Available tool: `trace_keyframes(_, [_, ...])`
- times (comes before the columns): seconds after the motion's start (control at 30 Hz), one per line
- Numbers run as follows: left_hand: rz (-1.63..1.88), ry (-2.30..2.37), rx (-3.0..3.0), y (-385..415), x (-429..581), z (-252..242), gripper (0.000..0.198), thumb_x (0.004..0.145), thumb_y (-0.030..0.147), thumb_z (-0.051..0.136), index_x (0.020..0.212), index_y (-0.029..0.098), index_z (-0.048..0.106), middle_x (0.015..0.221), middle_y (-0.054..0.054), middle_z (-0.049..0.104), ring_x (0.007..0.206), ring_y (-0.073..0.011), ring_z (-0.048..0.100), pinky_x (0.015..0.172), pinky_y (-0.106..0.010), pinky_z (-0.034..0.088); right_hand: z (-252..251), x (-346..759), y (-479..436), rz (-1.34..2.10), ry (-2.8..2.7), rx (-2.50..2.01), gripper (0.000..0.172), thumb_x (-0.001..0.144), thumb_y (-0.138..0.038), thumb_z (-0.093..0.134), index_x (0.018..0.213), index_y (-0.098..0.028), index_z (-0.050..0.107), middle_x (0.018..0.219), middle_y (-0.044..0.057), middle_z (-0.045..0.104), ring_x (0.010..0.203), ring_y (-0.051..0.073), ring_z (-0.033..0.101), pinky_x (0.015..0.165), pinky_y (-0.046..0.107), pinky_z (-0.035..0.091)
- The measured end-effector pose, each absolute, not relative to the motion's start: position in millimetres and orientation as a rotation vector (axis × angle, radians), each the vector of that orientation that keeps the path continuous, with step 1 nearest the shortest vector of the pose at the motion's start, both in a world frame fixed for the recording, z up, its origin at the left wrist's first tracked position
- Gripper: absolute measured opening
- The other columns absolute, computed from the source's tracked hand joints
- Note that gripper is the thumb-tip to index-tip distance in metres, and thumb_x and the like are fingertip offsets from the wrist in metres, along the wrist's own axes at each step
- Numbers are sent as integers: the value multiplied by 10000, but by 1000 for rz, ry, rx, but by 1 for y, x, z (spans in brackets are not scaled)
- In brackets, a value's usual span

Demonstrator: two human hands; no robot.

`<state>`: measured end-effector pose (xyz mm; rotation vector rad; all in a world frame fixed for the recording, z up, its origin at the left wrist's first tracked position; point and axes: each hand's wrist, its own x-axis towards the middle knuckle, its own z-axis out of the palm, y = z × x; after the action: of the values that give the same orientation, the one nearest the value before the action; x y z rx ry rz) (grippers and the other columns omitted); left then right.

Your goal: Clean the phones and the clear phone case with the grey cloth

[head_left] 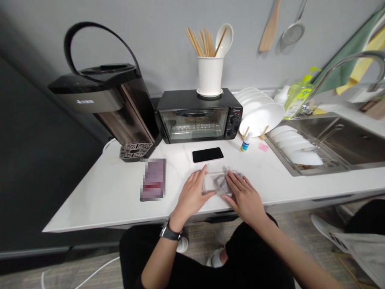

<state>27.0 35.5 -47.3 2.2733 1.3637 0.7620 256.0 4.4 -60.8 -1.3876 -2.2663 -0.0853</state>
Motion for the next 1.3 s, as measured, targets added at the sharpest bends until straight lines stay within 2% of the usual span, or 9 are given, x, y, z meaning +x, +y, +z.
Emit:
trace_keyframes(0.17, [763,1324,2242,37,25,-50,1032,845,83,671,1685,302,113,1475,-101,565,1354,-279,522,1152,-464,449,-59,218,2,168,-2414,-1192,826,963,-693,584,1519,-86,522,1557,207,537,1451,358,517,1238,578,371])
trace_keyframes(0.27, [785,1289,2240,37,23,-49,1063,843,91,701,1688,323,99,1444,-75,608,1319,-271,529,1142,-452,454,-52,228,14,242,-2486,-1128,719,1007,-652,544,1512,-141,543,1537,160,572,1434,319,543,1232,555,386])
trace_keyframes(0.37, [802,1329,2201,37,24,-46,1104,826,205,814,1681,339,129,1414,-58,636,1296,-286,541,1137,-470,445,-51,263,16,66,-2438,-1318,575,1085,-501,464,1540,-154,513,1552,157,557,1453,332,519,1201,582,402])
trace_keyframes(0.5, [804,1352,2187,37,26,-46,1114,804,271,862,1673,348,169,1413,-45,651,1288,-294,550,1127,-478,437,-61,276,0,-87,-2447,-1346,795,1035,-629,484,1618,-102,368,1634,222,429,1518,388,409,1234,644,305])
trace_keyframes(0.63, [776,1347,2211,38,26,-46,1060,804,117,774,1671,324,201,1422,-43,649,1291,-280,540,1134,-460,438,-67,234,-7,-32,-2495,-1216,965,941,-788,484,1583,-73,409,1648,265,388,1541,412,347,1258,648,253])
trace_keyframes(0.77, [758,1351,2224,38,25,-46,1068,779,55,729,1671,321,206,1427,-47,642,1278,-276,545,1131,-459,445,-62,215,6,48,-2496,-1177,948,919,-818,471,1532,-95,485,1608,252,452,1500,401,404,1241,639,305])
trace_keyframes(0.97, [755,1394,2216,38,26,-46,1115,793,320,880,1670,335,191,1420,-47,664,1269,-303,561,1113,-484,440,-53,278,7,-73,-2422,-1370,794,986,-704,505,1527,-123,506,1485,231,573,1400,386,517,1238,651,293])
trace_keyframes(1.13, [754,1403,2201,38,27,-44,1115,786,311,888,1665,329,203,1431,-43,664,1278,-296,565,1119,-476,436,-56,287,-12,-8,-2449,-1309,733,1005,-674,510,1528,-160,500,1570,197,522,1485,354,454,1265,649,235])
trace_keyframes(1.3, [754,1367,2227,37,25,-44,1067,808,219,845,1665,321,218,1425,-43,663,1279,-283,559,1123,-456,441,-55,240,6,213,-2520,-1095,849,972,-733,519,1572,-137,449,1594,185,506,1501,328,452,1264,608,279])
